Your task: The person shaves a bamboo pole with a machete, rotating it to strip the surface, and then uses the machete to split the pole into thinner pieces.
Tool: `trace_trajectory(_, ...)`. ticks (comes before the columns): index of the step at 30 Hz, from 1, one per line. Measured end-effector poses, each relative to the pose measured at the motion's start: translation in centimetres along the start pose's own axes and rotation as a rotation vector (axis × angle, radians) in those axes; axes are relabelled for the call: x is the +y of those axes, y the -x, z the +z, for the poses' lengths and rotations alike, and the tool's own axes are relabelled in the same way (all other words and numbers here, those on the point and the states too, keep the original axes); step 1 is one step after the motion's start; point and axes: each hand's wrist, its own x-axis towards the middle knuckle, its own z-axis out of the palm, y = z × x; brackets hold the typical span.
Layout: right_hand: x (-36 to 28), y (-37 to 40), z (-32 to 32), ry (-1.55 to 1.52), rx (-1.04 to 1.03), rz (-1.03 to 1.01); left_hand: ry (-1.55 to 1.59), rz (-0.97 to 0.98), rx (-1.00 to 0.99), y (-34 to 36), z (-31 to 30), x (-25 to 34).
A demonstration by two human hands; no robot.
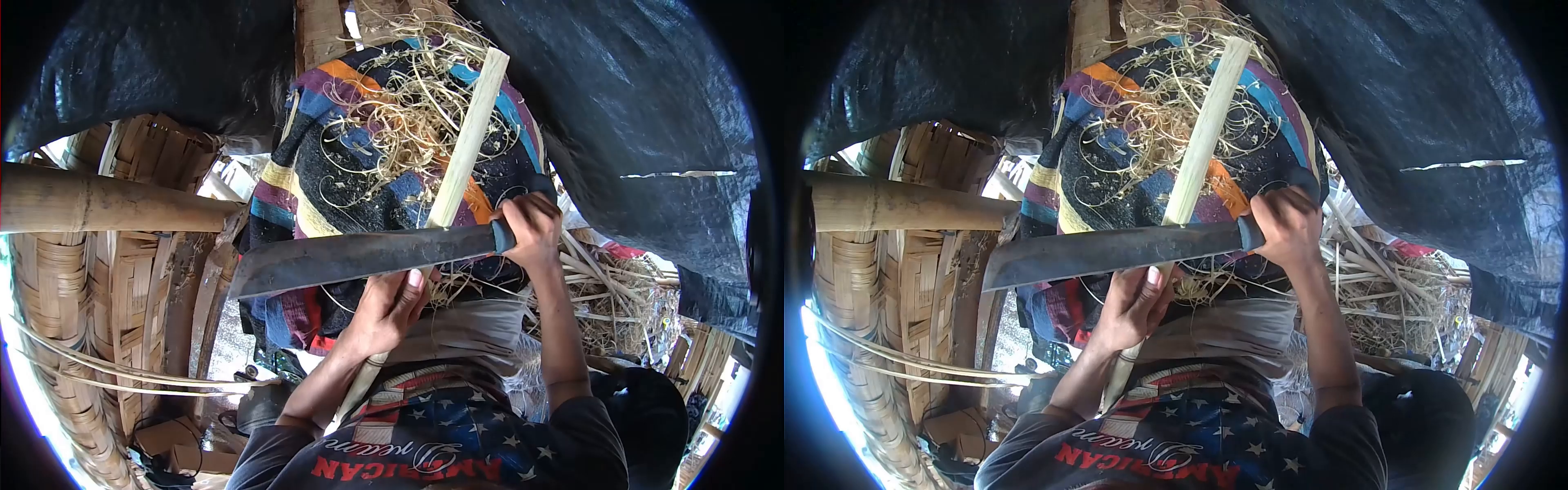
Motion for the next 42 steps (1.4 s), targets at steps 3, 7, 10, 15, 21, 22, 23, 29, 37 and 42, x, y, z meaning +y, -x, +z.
trace_trajectory(3,2.6,0.3,-0.7,0.256,-0.030,0.397,0.018,-0.047,0.028,1.2,-0.7,0.2)
trace_trajectory(7,9.1,-1.2,-3.5,0.548,-0.113,0.947,0.185,-0.091,0.012,3.2,-0.6,-2.1)
trace_trajectory(10,9.9,0.4,-3.7,0.503,0.018,0.975,0.162,-0.119,0.075,2.3,-1.5,-1.3)
trace_trajectory(15,3.6,2.7,-2.6,0.180,-0.023,0.860,0.335,-0.158,0.002,1.3,-2.2,-1.7)
trace_trajectory(21,-2.9,2.4,-0.8,-0.020,-0.013,0.359,0.351,-0.213,-0.053,1.2,-1.7,0.0)
trace_trajectory(22,-3.5,2.3,-0.6,-0.067,-0.045,0.319,0.283,-0.194,-0.069,1.2,-1.7,0.2)
trace_trajectory(23,-4.1,1.8,-0.4,-0.103,-0.054,0.281,0.217,-0.174,-0.084,1.3,-1.7,0.2)
trace_trajectory(29,-3.4,0.4,0.2,0.047,-0.142,0.056,0.076,-0.074,-0.037,1.8,-1.0,-0.4)
trace_trajectory(37,0.1,-0.8,0.4,0.070,-0.035,-0.080,-0.079,-0.086,0.004,2.0,-0.1,-0.4)
trace_trajectory(42,8.2,-3.9,-2.8,0.523,-0.202,0.949,-0.006,-0.151,-0.037,4.3,-0.4,-1.5)
